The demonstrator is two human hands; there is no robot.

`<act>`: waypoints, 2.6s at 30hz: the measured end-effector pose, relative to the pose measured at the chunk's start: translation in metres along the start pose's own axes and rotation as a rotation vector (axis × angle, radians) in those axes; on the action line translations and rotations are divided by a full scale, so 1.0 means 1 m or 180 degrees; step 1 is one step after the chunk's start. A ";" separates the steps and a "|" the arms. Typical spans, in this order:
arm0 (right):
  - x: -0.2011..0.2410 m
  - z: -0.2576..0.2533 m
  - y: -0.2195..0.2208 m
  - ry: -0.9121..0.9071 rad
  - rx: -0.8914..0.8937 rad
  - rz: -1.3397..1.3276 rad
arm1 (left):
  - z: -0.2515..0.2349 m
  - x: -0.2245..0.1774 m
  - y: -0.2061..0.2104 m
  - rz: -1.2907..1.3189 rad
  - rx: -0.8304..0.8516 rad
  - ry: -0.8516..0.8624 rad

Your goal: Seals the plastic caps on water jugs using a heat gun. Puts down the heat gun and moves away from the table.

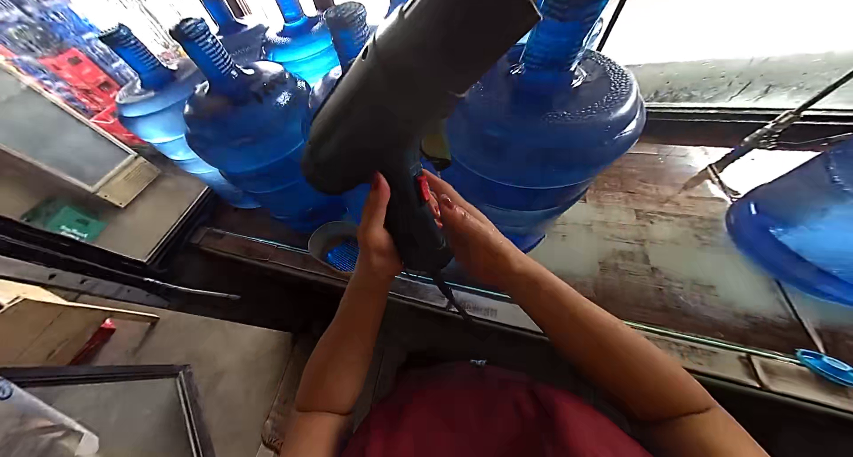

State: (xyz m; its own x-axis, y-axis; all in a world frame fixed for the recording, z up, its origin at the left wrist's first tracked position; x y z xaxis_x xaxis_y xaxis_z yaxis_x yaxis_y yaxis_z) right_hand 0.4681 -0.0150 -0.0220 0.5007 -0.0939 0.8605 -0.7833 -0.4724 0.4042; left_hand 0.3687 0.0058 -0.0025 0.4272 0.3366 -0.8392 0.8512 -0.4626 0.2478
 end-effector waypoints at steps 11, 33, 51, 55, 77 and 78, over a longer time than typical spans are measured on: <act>-0.018 0.001 -0.009 0.0228 0.0016 -0.0941 | 0.005 0.020 0.003 -0.0036 -0.0419 -0.0453; 0.196 -0.042 -0.171 -0.0514 -0.1591 0.2964 | -0.038 -0.173 -0.053 -0.3066 -0.0273 0.1257; 0.183 -0.060 -0.182 -0.0538 -0.0972 0.3248 | -0.087 -0.171 0.001 -0.5015 0.0148 0.1255; 0.183 -0.059 -0.181 -0.0447 -0.0952 0.3454 | -0.085 -0.169 0.008 -0.5340 0.0070 0.1260; 0.182 -0.009 -0.180 -0.1597 -0.1572 0.3147 | -0.057 -0.103 0.042 -0.5523 -0.0131 0.1993; 0.182 -0.008 -0.181 -0.1625 -0.1608 0.3082 | -0.055 -0.099 0.041 -0.5492 -0.0131 0.1978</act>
State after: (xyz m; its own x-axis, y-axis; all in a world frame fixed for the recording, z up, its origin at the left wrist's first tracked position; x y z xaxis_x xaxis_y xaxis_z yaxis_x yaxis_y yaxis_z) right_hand 0.6980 0.0602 0.0637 -0.3756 -0.6094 0.6983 -0.9134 0.3712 -0.1673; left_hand 0.3775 -0.0018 0.1175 -0.8006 0.5835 0.1362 0.4143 0.7032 -0.5778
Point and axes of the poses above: each hand's wrist, its own z-axis away from the middle knuckle, its own y-axis out of the palm, x = y × z, the point moved 7 cm from there along -z, towards the middle knuckle, and after that the axes turned 15 degrees about -z, right-handed, at the moved point
